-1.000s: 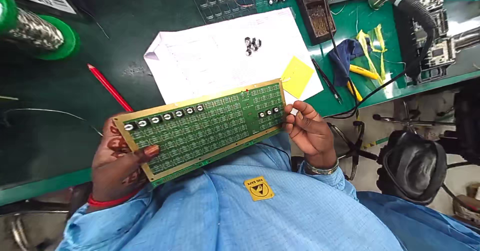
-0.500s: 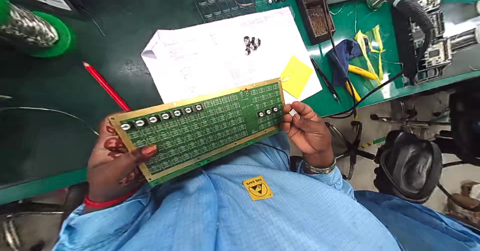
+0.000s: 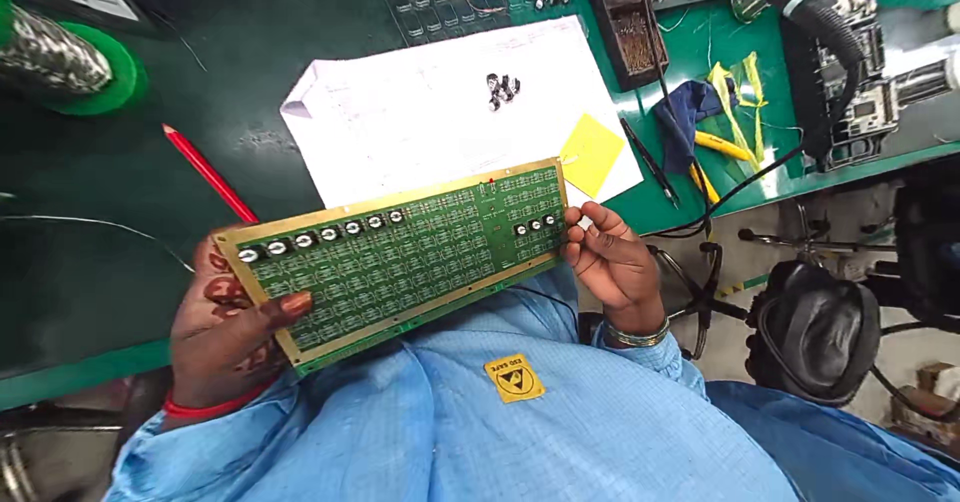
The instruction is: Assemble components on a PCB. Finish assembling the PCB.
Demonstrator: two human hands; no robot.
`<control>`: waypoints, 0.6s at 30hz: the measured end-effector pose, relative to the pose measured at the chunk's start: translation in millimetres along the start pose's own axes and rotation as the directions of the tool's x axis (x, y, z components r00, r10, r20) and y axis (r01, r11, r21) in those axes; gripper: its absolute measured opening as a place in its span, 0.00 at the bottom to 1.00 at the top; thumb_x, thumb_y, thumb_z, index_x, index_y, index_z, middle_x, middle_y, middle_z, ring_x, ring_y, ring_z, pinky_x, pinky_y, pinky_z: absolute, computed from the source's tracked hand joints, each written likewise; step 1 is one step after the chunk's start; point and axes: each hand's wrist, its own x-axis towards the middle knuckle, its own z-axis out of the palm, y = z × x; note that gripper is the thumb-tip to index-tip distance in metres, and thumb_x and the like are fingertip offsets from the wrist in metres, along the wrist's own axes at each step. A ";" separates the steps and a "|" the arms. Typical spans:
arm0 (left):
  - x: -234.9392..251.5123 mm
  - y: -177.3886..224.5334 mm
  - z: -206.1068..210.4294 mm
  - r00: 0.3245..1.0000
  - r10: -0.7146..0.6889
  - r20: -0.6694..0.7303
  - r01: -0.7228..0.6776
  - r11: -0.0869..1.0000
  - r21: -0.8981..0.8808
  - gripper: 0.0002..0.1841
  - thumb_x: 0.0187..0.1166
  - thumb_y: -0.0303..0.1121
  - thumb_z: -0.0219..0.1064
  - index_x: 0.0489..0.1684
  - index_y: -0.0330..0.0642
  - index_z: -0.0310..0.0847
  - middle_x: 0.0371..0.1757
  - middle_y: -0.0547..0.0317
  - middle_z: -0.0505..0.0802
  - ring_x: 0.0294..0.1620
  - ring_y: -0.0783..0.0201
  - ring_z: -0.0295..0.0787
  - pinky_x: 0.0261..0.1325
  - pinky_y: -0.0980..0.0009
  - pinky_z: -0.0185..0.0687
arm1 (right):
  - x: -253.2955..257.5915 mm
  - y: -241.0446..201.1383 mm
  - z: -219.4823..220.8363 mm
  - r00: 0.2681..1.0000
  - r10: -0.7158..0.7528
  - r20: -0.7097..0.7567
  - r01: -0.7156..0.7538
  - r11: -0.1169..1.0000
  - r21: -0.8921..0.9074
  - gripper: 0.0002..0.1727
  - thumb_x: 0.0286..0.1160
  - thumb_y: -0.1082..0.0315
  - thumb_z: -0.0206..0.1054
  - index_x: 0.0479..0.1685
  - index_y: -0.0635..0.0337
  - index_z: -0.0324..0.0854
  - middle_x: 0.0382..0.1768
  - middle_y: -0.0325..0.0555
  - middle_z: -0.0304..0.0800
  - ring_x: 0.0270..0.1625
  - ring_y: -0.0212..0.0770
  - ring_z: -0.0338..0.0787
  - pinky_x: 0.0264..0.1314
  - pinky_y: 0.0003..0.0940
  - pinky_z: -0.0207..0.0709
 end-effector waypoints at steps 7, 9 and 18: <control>-0.1 -0.2 -0.9 1.000 -0.002 0.011 0.002 1.000 0.010 0.31 0.63 0.26 0.74 0.69 0.56 0.71 0.58 0.80 0.93 0.60 0.78 0.89 0.64 0.78 0.85 | -0.2 -0.8 -1.1 1.000 -0.008 0.007 0.008 1.000 0.022 0.12 0.77 0.79 0.65 0.51 0.62 0.93 0.52 0.53 0.95 0.48 0.39 0.96 0.55 0.31 0.89; -0.1 -1.5 -3.6 1.000 0.007 0.025 -0.007 1.000 0.021 0.31 0.64 0.27 0.74 0.70 0.56 0.72 0.59 0.80 0.92 0.61 0.77 0.88 0.66 0.77 0.84 | -0.5 -0.7 -1.1 1.000 -0.010 0.011 0.010 0.999 0.035 0.12 0.77 0.76 0.65 0.51 0.62 0.93 0.53 0.52 0.95 0.48 0.39 0.96 0.55 0.31 0.89; -0.5 -1.5 -3.7 1.000 0.005 0.019 -0.006 1.000 0.029 0.30 0.64 0.26 0.73 0.69 0.58 0.73 0.57 0.80 0.93 0.59 0.78 0.89 0.64 0.78 0.85 | -9.2 0.2 3.4 0.966 -0.260 -0.004 0.214 0.802 -0.558 0.12 0.72 0.76 0.72 0.52 0.57 0.92 0.52 0.43 0.95 0.49 0.34 0.94 0.56 0.33 0.90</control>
